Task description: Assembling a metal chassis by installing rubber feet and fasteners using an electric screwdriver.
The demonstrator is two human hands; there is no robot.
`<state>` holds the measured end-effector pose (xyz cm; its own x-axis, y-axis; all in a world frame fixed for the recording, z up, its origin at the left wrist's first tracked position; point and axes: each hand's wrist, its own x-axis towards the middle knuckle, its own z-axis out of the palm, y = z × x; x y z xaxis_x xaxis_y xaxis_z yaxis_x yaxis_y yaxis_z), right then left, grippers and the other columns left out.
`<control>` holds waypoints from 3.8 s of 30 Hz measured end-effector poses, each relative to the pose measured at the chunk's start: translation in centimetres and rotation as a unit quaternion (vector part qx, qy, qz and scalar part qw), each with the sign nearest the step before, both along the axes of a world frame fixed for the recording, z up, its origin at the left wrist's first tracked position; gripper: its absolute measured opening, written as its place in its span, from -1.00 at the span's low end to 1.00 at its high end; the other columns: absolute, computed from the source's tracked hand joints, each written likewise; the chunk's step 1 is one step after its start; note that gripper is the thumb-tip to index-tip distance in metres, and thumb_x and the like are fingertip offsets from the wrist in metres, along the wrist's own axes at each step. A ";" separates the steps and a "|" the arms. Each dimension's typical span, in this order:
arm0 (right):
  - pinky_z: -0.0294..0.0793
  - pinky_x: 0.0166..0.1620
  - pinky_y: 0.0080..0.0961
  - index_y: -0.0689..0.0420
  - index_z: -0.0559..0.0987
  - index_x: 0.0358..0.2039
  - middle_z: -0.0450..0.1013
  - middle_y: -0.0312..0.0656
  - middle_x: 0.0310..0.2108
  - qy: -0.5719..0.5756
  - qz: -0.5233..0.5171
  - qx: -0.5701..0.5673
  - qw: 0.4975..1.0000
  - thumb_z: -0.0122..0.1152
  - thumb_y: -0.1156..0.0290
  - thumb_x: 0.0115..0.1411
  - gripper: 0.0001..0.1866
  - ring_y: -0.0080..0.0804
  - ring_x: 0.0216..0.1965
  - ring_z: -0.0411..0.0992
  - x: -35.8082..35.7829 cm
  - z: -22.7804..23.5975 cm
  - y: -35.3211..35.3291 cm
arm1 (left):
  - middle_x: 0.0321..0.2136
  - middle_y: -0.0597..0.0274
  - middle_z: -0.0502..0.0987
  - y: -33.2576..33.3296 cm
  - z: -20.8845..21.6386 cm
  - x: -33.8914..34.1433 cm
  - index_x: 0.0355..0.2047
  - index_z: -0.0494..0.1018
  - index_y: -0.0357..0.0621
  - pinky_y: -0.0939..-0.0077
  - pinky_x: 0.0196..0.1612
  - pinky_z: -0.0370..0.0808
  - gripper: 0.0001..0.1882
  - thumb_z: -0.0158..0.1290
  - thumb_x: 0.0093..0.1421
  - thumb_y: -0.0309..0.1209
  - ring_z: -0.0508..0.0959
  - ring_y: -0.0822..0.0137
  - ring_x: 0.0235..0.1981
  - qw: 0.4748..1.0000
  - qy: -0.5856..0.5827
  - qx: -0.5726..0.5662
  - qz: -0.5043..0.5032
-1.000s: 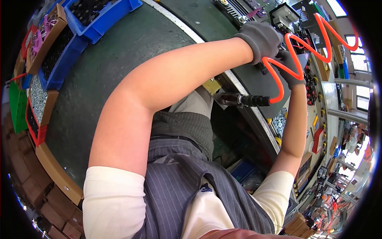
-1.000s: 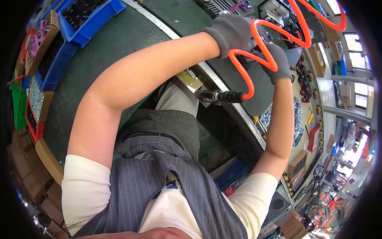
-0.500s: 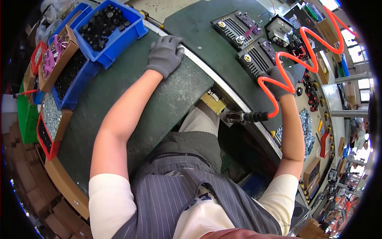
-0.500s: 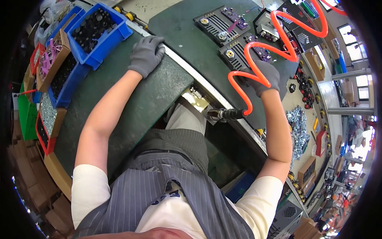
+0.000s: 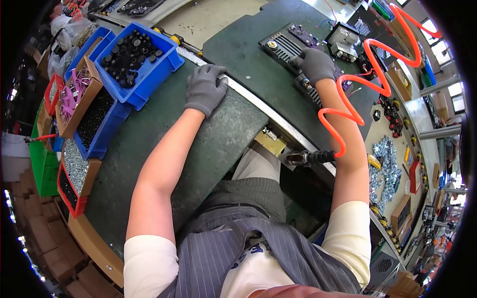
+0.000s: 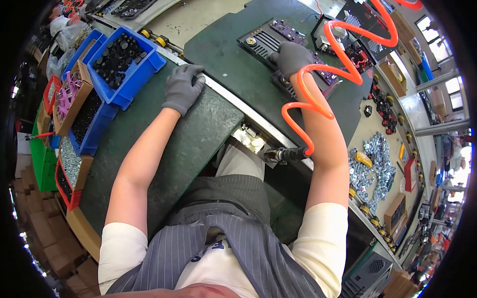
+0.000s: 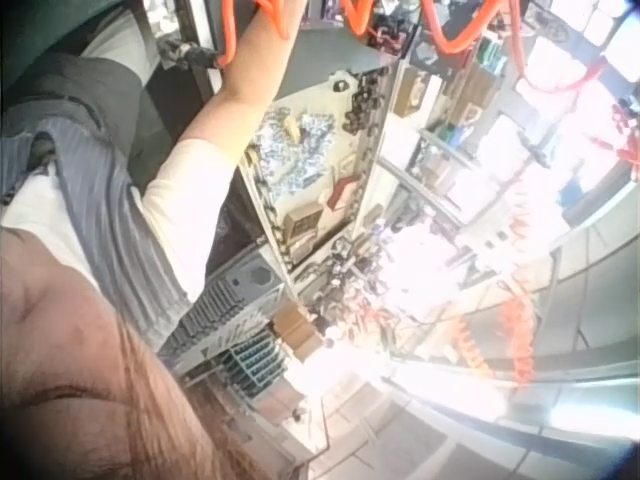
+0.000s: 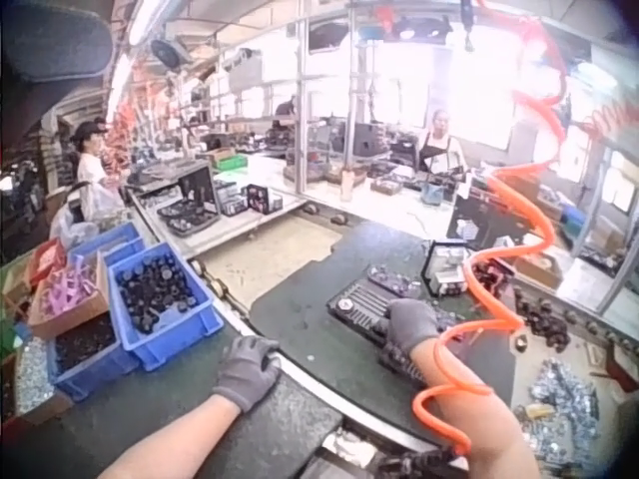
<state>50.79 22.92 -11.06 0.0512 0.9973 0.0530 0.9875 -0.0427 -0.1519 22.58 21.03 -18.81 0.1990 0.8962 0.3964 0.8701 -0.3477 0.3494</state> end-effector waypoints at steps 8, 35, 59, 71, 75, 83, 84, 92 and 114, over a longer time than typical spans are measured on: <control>0.41 -0.44 -0.32 0.08 0.53 -0.52 0.48 -0.18 -0.55 0.085 0.056 0.242 0.965 0.10 0.04 0.08 -0.66 -0.18 -0.49 0.47 2.3 1.3 -10.2 | -0.19 0.16 0.45 0.8 -0.6 -1.1 -0.20 0.46 0.06 0.22 -0.03 0.31 -0.72 0.00 0.03 -0.30 0.38 0.11 -0.08 0.999 -0.003 -0.003 -0.044; 0.44 -0.21 -0.50 0.21 0.48 -0.16 0.46 -0.07 -0.32 0.099 -0.311 -0.079 0.942 0.24 0.38 -0.21 -0.50 -0.38 -0.26 0.44 36.0 -10.3 -11.5 | -0.13 0.17 0.41 -0.5 0.6 1.2 -0.13 0.39 0.02 0.22 -0.01 0.29 -0.70 -0.05 0.11 -0.28 0.37 0.12 -0.06 0.989 0.147 0.014 0.006; 0.35 -0.06 -0.17 0.07 0.52 -0.19 0.46 0.04 -0.25 -0.220 -0.671 0.052 0.706 0.22 0.12 -0.11 -0.54 -0.01 -0.18 0.40 31.3 4.0 -63.7 | 0.17 0.24 0.21 2.9 -3.2 -1.7 0.15 0.20 0.13 0.22 0.18 0.10 -0.45 -0.31 0.24 0.06 0.15 0.22 0.21 0.967 0.251 -0.021 0.030; 0.08 0.19 -0.26 -0.08 0.41 0.05 0.25 -0.20 0.13 -0.155 -0.712 -0.098 0.678 0.09 -0.13 0.00 -0.36 -0.07 0.17 0.12 37.0 4.1 -75.2 | 0.14 0.08 0.24 5.2 -4.5 -4.9 0.17 0.19 0.06 0.31 0.18 0.12 -0.50 -0.23 0.26 -0.07 0.20 0.12 0.17 0.974 0.226 -0.006 -0.006; 0.00 0.19 -0.08 -0.09 0.36 0.10 0.21 -0.21 0.17 -0.129 -0.757 -0.194 0.610 0.13 -0.24 -0.10 -0.22 -0.12 0.23 0.07 35.9 5.8 -71.9 | 0.14 0.05 0.23 5.5 -4.6 -5.4 0.16 0.19 0.00 0.33 0.19 0.11 -0.51 -0.24 0.27 -0.11 0.19 0.09 0.17 0.971 0.236 0.003 -0.033; 0.20 0.11 -0.17 -0.04 0.41 0.06 0.23 -0.10 0.15 -0.143 -0.749 -0.280 0.583 0.21 -0.30 -0.23 -0.13 -0.06 0.18 0.16 37.0 7.5 -70.7 | 0.12 0.04 0.26 5.7 -5.6 -6.4 0.14 0.21 -0.03 0.34 0.19 0.11 -0.51 -0.23 0.26 -0.11 0.21 0.09 0.17 0.975 0.222 0.022 -0.021; 0.20 0.11 -0.17 -0.04 0.41 0.06 0.23 -0.10 0.15 -0.146 -0.743 -0.278 0.590 0.21 -0.30 -0.23 -0.13 -0.06 0.18 0.16 37.2 7.6 -70.7 | 0.13 0.06 0.25 6.2 -6.1 -7.2 0.14 0.22 -0.02 0.32 0.19 0.13 -0.51 -0.24 0.27 -0.10 0.21 0.10 0.16 0.971 0.233 0.034 -0.026; 0.39 -0.05 -0.35 0.08 0.56 -0.17 0.47 -0.06 -0.15 -0.092 -0.697 -0.223 0.675 0.37 -0.05 -0.30 -0.33 -0.26 -0.12 0.45 38.5 8.0 -68.0 | 0.11 0.04 0.27 3.7 -4.4 -4.2 0.13 0.23 0.00 0.30 0.18 0.14 -0.51 -0.22 0.26 -0.09 0.22 0.07 0.16 0.975 0.220 0.029 -0.008; 0.38 -0.21 -0.56 0.29 0.52 -0.23 0.46 -0.22 -0.31 0.150 -0.420 0.364 0.818 0.34 0.41 -0.13 -0.58 -0.51 -0.31 0.40 23.8 4.7 -58.7 | 0.06 0.06 0.34 2.4 -3.6 -4.5 0.06 0.32 -0.07 0.34 0.15 0.19 -0.47 -0.14 0.19 -0.04 0.30 0.13 0.11 0.985 0.169 0.016 0.002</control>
